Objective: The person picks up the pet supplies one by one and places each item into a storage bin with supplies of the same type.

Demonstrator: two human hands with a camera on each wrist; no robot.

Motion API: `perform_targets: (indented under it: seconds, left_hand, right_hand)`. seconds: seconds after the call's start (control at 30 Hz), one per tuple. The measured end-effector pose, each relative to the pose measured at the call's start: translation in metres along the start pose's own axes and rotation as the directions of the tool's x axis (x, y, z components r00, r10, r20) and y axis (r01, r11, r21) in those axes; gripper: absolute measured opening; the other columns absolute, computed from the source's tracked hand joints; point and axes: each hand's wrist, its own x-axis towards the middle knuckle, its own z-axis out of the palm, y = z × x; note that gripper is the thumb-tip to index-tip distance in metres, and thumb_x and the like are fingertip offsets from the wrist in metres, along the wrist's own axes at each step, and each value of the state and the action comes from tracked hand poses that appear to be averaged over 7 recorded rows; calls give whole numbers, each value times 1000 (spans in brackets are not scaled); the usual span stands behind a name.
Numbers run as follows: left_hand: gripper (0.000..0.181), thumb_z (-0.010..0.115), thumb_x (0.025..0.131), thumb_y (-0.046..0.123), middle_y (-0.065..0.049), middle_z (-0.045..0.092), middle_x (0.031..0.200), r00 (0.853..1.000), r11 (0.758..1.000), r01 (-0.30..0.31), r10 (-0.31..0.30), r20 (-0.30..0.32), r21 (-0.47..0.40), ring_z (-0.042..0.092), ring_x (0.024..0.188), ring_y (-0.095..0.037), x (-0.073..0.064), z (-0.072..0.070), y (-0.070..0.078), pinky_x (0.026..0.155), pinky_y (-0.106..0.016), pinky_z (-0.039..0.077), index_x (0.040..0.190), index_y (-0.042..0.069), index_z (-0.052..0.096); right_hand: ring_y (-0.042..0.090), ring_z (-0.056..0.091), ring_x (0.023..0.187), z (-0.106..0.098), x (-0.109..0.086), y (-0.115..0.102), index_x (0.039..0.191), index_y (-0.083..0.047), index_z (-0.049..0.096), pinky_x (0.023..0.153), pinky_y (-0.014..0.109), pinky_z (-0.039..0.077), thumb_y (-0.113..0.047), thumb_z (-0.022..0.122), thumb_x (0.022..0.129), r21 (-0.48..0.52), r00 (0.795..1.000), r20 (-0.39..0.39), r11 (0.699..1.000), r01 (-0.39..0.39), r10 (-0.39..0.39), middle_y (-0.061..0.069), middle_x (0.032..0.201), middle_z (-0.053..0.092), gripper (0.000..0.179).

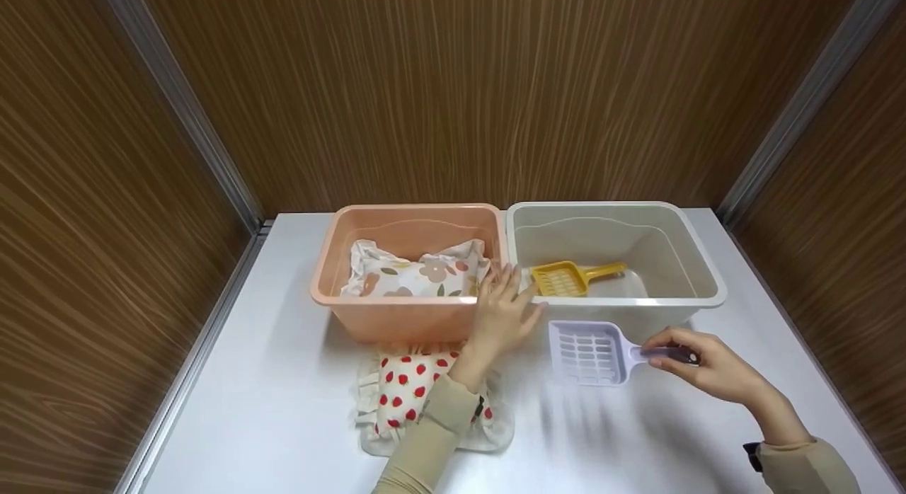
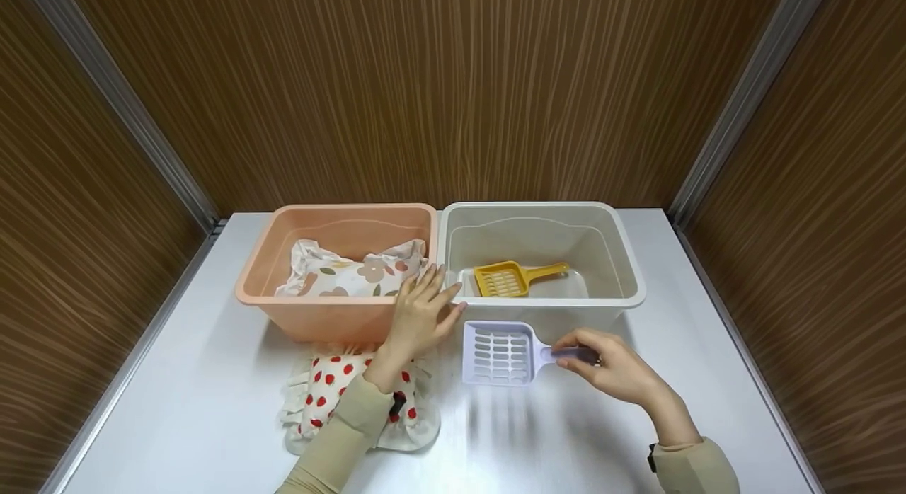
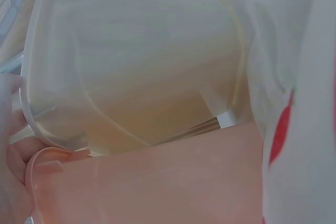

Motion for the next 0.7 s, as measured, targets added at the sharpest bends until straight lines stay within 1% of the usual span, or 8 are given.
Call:
perform_targets:
  seconds: [0.07, 0.23, 0.33, 0.53, 0.7]
  left_hand:
    - [37, 63, 91, 44, -16, 61, 131, 1000, 1000, 1, -1, -3, -3, 57, 124, -31, 0, 0, 0, 104, -49, 41, 118, 19, 70]
    - [36, 66, 89, 44, -17, 63, 129, 999, 1000, -5, 5, -45, -8, 58, 122, -32, -1, 3, 0, 103, -48, 42, 114, 18, 72]
    - [36, 66, 89, 44, -17, 62, 128, 998, 1000, -5, 5, -55, -10, 58, 122, -32, -1, 3, 0, 103, -48, 43, 114, 18, 72]
    - [37, 66, 90, 44, -17, 61, 130, 999, 1000, -3, 3, -39, -14, 58, 123, -32, 0, 2, 0, 104, -48, 42, 116, 18, 71]
    - [38, 65, 90, 44, -17, 61, 131, 1000, 1000, -3, 3, -23, -15, 57, 123, -32, 0, 2, 0, 105, -48, 41, 117, 18, 70]
  right_hand:
    - [4, 53, 68, -2, 1, -2, 101, -11, 69, 55, 20, 43, 11, 70, 81, 4, 1000, -2, 1000, -4, 4, -3, 90, 66, 30]
    - [4, 55, 69, -8, 5, -6, 101, -10, 69, 57, 20, 44, 11, 69, 82, 7, 1000, 0, 1000, -8, 8, -2, 90, 67, 28]
    - [4, 55, 69, -12, 8, -7, 101, -10, 69, 57, 20, 44, 11, 69, 81, -3, 1000, -3, 1000, -3, 3, -2, 90, 67, 29]
    - [3, 55, 70, -19, 13, -8, 99, -11, 69, 57, 20, 44, 12, 70, 80, -33, 1000, -12, 999, 7, -7, -4, 90, 67, 30]
    - [3, 56, 73, -25, 16, -11, 100, -11, 69, 60, 18, 44, 12, 70, 80, -54, 1000, -9, 998, 11, -12, -4, 91, 67, 31]
